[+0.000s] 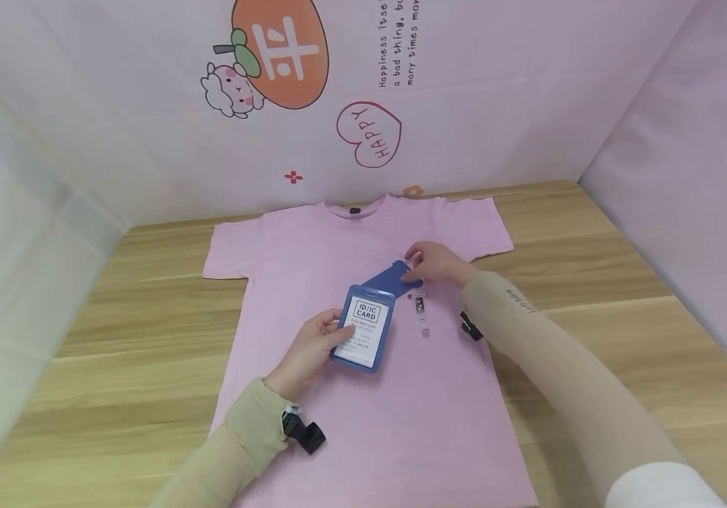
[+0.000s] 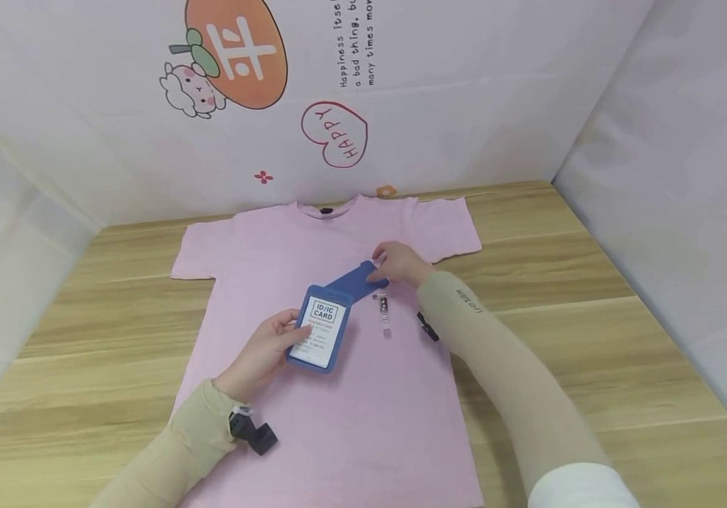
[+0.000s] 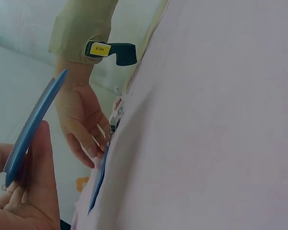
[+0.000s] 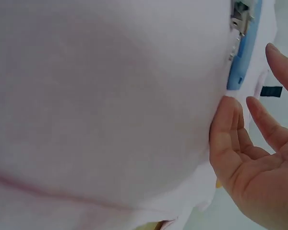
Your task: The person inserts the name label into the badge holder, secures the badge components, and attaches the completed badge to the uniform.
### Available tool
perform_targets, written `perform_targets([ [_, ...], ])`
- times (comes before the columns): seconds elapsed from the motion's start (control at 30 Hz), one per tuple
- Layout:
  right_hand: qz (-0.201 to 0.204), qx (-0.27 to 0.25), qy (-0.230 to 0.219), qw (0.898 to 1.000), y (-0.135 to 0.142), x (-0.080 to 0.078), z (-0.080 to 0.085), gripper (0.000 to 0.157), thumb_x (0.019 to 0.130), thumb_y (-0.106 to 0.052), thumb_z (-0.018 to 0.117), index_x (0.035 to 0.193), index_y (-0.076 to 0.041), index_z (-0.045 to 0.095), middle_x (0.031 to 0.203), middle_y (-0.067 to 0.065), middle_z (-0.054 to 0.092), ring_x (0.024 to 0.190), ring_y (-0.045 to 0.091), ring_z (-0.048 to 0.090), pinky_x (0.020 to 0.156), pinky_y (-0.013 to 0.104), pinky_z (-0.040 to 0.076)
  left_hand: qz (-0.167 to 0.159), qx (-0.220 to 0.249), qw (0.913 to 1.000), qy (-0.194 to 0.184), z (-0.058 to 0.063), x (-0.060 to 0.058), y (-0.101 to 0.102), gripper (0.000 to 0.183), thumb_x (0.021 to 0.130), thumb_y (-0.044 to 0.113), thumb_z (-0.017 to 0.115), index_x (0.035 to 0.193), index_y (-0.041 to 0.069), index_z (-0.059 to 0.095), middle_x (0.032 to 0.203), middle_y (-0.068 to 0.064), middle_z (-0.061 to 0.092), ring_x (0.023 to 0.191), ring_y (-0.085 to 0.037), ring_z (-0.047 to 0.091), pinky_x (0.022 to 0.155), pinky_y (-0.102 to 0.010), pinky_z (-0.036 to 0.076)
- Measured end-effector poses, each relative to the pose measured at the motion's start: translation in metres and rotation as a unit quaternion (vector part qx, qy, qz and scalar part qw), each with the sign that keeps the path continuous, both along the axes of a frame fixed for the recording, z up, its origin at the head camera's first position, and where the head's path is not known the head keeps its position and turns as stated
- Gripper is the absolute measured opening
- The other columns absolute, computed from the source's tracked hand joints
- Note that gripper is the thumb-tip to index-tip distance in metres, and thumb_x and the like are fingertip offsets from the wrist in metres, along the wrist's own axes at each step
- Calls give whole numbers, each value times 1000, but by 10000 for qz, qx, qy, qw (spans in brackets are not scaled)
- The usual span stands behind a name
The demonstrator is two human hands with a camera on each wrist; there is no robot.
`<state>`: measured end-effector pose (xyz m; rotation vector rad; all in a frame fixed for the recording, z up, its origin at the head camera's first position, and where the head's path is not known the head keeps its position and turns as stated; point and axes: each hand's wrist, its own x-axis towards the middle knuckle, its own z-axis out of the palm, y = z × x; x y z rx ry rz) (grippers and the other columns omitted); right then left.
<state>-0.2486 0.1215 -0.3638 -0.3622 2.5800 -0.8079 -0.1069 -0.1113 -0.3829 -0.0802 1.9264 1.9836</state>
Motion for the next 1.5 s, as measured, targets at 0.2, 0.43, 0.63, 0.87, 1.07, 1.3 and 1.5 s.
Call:
perform_targets([
  [0.2, -39, 138, 144, 9998, -5, 3, -4, 55, 79, -21, 75, 125, -2, 50, 118, 21, 56, 105, 31, 52, 95, 44, 44, 30, 15, 10000, 14, 0, 1, 0, 31, 94, 3, 51, 122, -8, 50, 93, -3, 69, 78, -6, 65, 72, -21, 54],
  [0.43, 49, 385, 139, 9992, -10, 6, -7, 69, 74, -25, 79, 131, -4, 45, 127, 21, 55, 114, 31, 53, 102, 44, 42, 90, -41, 9999, 28, 1, 2, 2, 29, 93, 2, 52, 120, -8, 51, 91, -2, 69, 76, -6, 65, 71, -21, 53],
  [0.63, 146, 641, 211, 9976, -12, 6, -9, 72, 74, -26, 80, 133, -5, 44, 134, 21, 52, 121, 33, 50, 106, 45, 39, 52, -52, 10000, 46, 1, 2, 2, 29, 94, 2, 51, 121, -8, 51, 92, -4, 69, 76, -6, 65, 71, -21, 53],
  [0.87, 251, 667, 190, 9973, -12, 5, -9, 73, 74, -23, 80, 134, -4, 44, 134, 21, 51, 124, 33, 48, 108, 44, 37, -5, -4, 10000, 45, 0, 3, 3, 30, 94, 2, 51, 121, -9, 49, 95, -6, 70, 77, -5, 65, 71, -20, 53],
  [1.07, 313, 661, 173, 9972, -13, 3, -10, 71, 73, -21, 81, 130, -2, 43, 128, 23, 52, 119, 33, 50, 105, 43, 39, -74, 63, 9999, 55, 0, 3, 4, 30, 94, 3, 51, 121, -10, 48, 94, -4, 69, 77, -5, 65, 72, -20, 53],
  [1.3, 288, 331, 170, 9989, -12, 5, -8, 72, 70, -15, 83, 123, -4, 37, 131, 27, 50, 118, 34, 50, 106, 44, 38, -58, 57, 9999, 89, 1, 2, 4, 30, 94, 2, 51, 121, -10, 48, 90, -1, 69, 76, -5, 65, 71, -19, 53],
  [1.5, 344, -23, 343, 9988, -7, 6, -7, 66, 72, -11, 81, 122, -7, 38, 137, 30, 45, 124, 37, 47, 107, 48, 36, -73, 23, 9999, 68, 1, 3, 5, 30, 94, 2, 50, 121, -10, 48, 91, -2, 69, 76, -5, 64, 71, -19, 53],
])
